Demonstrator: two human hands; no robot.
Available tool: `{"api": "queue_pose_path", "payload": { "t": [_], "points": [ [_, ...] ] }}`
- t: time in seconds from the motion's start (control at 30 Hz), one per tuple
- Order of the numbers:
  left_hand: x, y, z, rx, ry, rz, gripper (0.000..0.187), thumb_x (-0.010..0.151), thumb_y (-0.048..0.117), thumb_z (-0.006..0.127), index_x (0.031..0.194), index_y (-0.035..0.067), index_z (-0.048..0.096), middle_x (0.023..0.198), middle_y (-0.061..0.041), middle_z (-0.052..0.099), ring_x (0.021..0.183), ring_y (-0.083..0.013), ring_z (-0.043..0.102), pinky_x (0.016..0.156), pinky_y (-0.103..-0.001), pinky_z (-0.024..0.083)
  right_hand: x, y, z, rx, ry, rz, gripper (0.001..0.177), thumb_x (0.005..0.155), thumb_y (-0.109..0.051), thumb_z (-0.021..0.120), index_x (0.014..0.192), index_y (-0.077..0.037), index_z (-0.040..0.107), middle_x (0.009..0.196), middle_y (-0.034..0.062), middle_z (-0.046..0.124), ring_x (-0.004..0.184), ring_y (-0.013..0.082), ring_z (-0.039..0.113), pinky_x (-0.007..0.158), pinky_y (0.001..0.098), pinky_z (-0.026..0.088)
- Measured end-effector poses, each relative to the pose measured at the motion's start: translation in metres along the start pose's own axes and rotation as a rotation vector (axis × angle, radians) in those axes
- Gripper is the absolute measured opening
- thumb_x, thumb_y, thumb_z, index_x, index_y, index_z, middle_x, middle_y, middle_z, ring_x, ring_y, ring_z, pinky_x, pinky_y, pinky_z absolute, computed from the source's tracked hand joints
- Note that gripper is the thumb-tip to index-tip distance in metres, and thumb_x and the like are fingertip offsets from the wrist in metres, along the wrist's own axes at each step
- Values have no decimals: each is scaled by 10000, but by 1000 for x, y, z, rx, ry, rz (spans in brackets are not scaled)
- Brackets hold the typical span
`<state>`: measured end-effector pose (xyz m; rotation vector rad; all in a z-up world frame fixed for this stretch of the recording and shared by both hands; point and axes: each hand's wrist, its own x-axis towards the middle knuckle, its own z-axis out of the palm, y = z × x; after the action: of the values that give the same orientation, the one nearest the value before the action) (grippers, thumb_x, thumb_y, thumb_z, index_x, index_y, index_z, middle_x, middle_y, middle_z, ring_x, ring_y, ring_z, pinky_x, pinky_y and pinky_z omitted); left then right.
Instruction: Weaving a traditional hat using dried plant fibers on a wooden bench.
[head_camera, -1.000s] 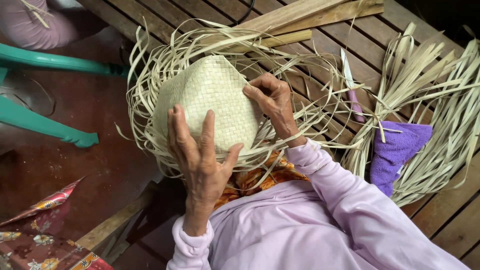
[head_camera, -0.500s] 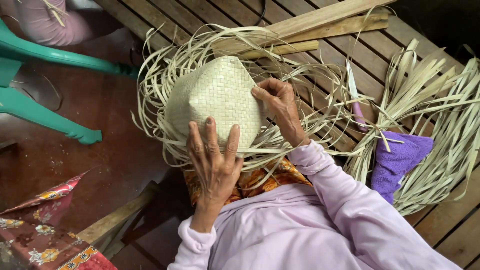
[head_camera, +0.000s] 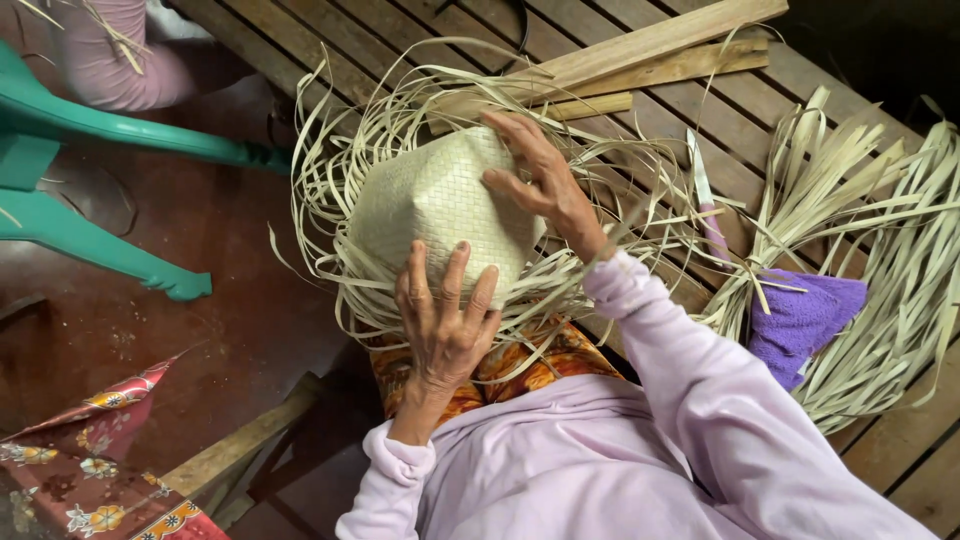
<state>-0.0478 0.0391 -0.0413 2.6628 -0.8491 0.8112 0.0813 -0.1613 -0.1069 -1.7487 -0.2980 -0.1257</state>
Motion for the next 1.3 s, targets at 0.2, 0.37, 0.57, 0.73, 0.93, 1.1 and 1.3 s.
{"api": "queue_pose_path", "payload": {
  "t": [0.2, 0.37, 0.57, 0.73, 0.93, 1.1, 1.3],
  "points": [
    [6, 3, -8, -144, 30, -101, 349, 836, 476, 622, 1015, 179, 657, 1304, -103, 578, 1328, -455, 410, 1006, -587, 360, 23, -20, -9, 158, -197, 69, 450, 842, -314, 733, 1251, -144, 648, 1251, 151, 593, 1094, 326, 601, 894, 448, 525],
    [55, -1, -17, -335, 35, -503, 623, 910, 538, 598, 1291, 57, 490, 1263, -158, 539, 1209, -333, 519, 1020, -470, 369, 12, -28, -11, 321, -277, 223, 388, 865, -212, 734, 1229, -99, 663, 1174, 161, 574, 1050, 309, 559, 925, 424, 475],
    [43, -6, 9, -242, -35, -544, 363, 922, 327, 665, 1167, 66, 603, 1135, -112, 628, 1046, -315, 632, 882, -441, 441, 6, -59, -19, 277, -269, 247, 383, 828, -200, 732, 1195, -109, 671, 1122, 95, 584, 1028, 229, 541, 872, 337, 448],
    [32, -2, 8, -301, -78, -557, 277, 931, 294, 653, 1118, 91, 633, 1076, -83, 648, 1003, -285, 653, 874, -414, 448, 2, -30, -12, 337, -289, 281, 308, 829, -145, 740, 1128, -84, 700, 1026, 119, 596, 959, 251, 557, 856, 357, 468],
    [28, 1, 7, -276, -127, -559, 217, 919, 281, 661, 1073, 130, 640, 1043, -37, 653, 974, -237, 657, 867, -384, 449, 0, -30, -16, 341, -323, 285, 290, 824, -153, 741, 1103, -81, 707, 995, 84, 586, 945, 194, 550, 821, 298, 482],
    [66, 0, -22, -365, -258, -647, 272, 879, 157, 682, 1126, 59, 626, 1022, -129, 664, 941, -303, 654, 862, -457, 452, -5, -30, -15, 380, -317, 272, 380, 789, -173, 764, 1154, -87, 697, 1030, 92, 573, 977, 194, 546, 804, 278, 482],
    [77, -9, 0, -278, -560, -577, 536, 873, 304, 703, 1275, -20, 561, 1225, -248, 605, 1114, -390, 620, 909, -500, 445, -7, -43, -15, 294, -398, 198, 445, 799, -174, 770, 1222, -85, 665, 1063, 132, 537, 987, 248, 528, 800, 336, 474]
  ]
}}
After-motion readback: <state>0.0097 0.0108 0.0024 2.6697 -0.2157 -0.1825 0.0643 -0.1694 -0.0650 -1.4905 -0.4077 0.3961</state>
